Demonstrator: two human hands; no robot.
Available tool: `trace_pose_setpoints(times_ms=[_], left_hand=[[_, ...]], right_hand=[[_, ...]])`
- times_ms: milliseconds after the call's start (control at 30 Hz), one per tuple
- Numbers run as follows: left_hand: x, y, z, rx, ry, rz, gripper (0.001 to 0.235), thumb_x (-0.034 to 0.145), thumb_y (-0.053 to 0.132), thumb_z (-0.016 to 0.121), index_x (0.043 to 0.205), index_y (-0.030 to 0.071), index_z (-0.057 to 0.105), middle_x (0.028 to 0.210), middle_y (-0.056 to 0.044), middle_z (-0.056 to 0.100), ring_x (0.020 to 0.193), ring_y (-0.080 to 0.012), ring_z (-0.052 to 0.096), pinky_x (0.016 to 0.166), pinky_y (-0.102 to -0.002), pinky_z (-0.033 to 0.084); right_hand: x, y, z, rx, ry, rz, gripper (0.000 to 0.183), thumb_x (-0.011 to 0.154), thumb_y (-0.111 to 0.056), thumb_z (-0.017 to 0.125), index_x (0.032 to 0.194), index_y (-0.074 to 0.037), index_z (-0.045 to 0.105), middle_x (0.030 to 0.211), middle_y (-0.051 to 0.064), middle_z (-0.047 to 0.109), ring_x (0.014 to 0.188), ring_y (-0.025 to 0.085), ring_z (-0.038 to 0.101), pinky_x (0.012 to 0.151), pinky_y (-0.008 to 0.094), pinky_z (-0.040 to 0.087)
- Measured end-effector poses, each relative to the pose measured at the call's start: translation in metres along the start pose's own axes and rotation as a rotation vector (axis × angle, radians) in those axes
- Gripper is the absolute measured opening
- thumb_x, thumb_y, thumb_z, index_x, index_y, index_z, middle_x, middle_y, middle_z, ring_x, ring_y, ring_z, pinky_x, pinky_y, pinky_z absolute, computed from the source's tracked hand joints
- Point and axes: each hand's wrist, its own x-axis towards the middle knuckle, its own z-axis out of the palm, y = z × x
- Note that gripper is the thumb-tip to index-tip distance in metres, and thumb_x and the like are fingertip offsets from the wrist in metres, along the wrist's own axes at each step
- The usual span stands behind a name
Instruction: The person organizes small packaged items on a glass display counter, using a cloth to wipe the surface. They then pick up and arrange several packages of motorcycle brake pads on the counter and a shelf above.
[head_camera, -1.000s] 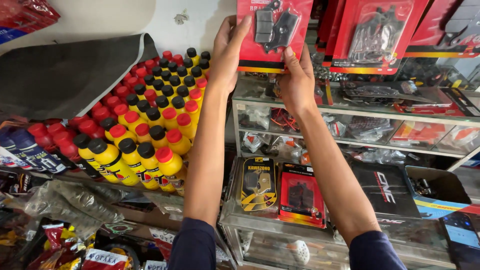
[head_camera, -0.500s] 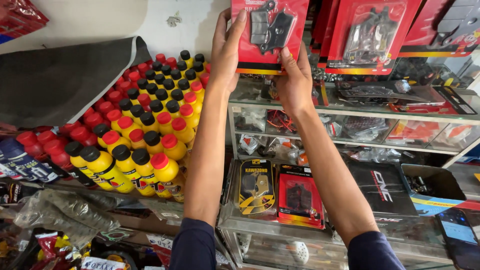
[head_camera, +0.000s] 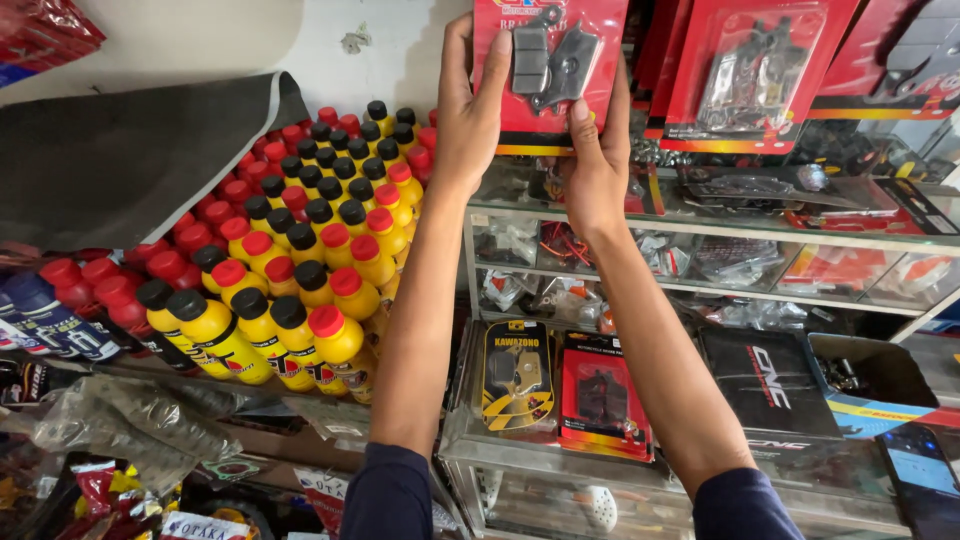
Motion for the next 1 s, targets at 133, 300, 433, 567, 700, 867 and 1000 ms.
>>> trace_pose_setpoints(times_ms=[133,300,433,567,700,867,1000], left_hand=[[0.002,0.006,0.001,-0.003,0.024,-0.021,0.028,0.111,0.032,0.053,0.13,0.011,0.052,0.111,-0.004,0.066,0.095,-0.0096,0.06,0.084,-0.026,0.052],[0.005,0.011,0.002,-0.013,0.041,-0.067,0.029,0.108,0.034,0.056,0.125,0.011,0.056,0.107,-0.003,0.067,0.095,-0.0097,0.059,0.083,-0.025,0.05],[0.004,0.007,0.001,-0.053,0.046,-0.042,0.028,0.109,0.031,0.058,0.128,0.01,0.057,0.113,-0.003,0.068,0.099,-0.0098,0.061,0.088,-0.025,0.05],[0.002,-0.001,-0.001,-0.02,0.084,-0.036,0.035,0.109,0.029,0.06,0.137,0.009,0.056,0.124,-0.006,0.068,0.109,-0.0134,0.063,0.098,-0.028,0.052],[-0.001,0.008,0.002,-0.127,0.039,-0.035,0.025,0.109,0.029,0.058,0.124,0.009,0.059,0.103,0.001,0.066,0.091,-0.0058,0.056,0.081,-0.023,0.046],[-0.004,0.0,0.0,-0.214,0.058,-0.089,0.029,0.108,0.026,0.062,0.13,0.008,0.059,0.104,-0.006,0.073,0.088,-0.0092,0.064,0.077,-0.023,0.05],[-0.002,-0.004,0.0,-0.248,0.052,-0.071,0.029,0.109,0.027,0.062,0.131,0.009,0.06,0.105,-0.007,0.074,0.09,-0.011,0.067,0.079,-0.025,0.052]], right_hand=[[0.001,-0.007,0.004,0.203,0.079,0.209,0.06,0.115,-0.02,0.049,0.167,-0.025,0.019,0.134,0.004,0.068,0.085,0.004,0.06,0.061,0.016,0.04],[0.002,-0.008,0.008,0.27,0.078,0.215,0.062,0.115,-0.02,0.049,0.167,-0.025,0.016,0.149,0.006,0.06,0.111,0.011,0.065,0.081,0.022,0.051],[0.001,-0.003,0.006,0.342,0.081,0.187,0.059,0.116,-0.013,0.048,0.166,-0.024,0.02,0.154,0.008,0.056,0.122,0.016,0.064,0.098,0.028,0.055],[0.0,-0.007,0.005,0.238,0.112,0.231,0.058,0.117,-0.017,0.05,0.167,-0.028,0.022,0.128,0.004,0.069,0.079,0.005,0.058,0.065,0.019,0.045],[-0.002,-0.014,0.007,0.171,0.137,0.262,0.059,0.114,-0.023,0.051,0.165,-0.028,0.022,0.123,0.005,0.07,0.075,0.007,0.059,0.059,0.02,0.047],[-0.003,-0.008,0.003,0.02,0.049,0.022,0.054,0.12,-0.017,0.048,0.165,-0.017,0.018,0.166,0.008,0.042,0.146,0.02,0.052,0.127,0.035,0.042],[-0.002,-0.024,0.007,-0.004,0.128,0.199,0.057,0.116,-0.026,0.049,0.165,-0.027,0.021,0.126,0.004,0.066,0.092,0.008,0.062,0.067,0.022,0.059]])
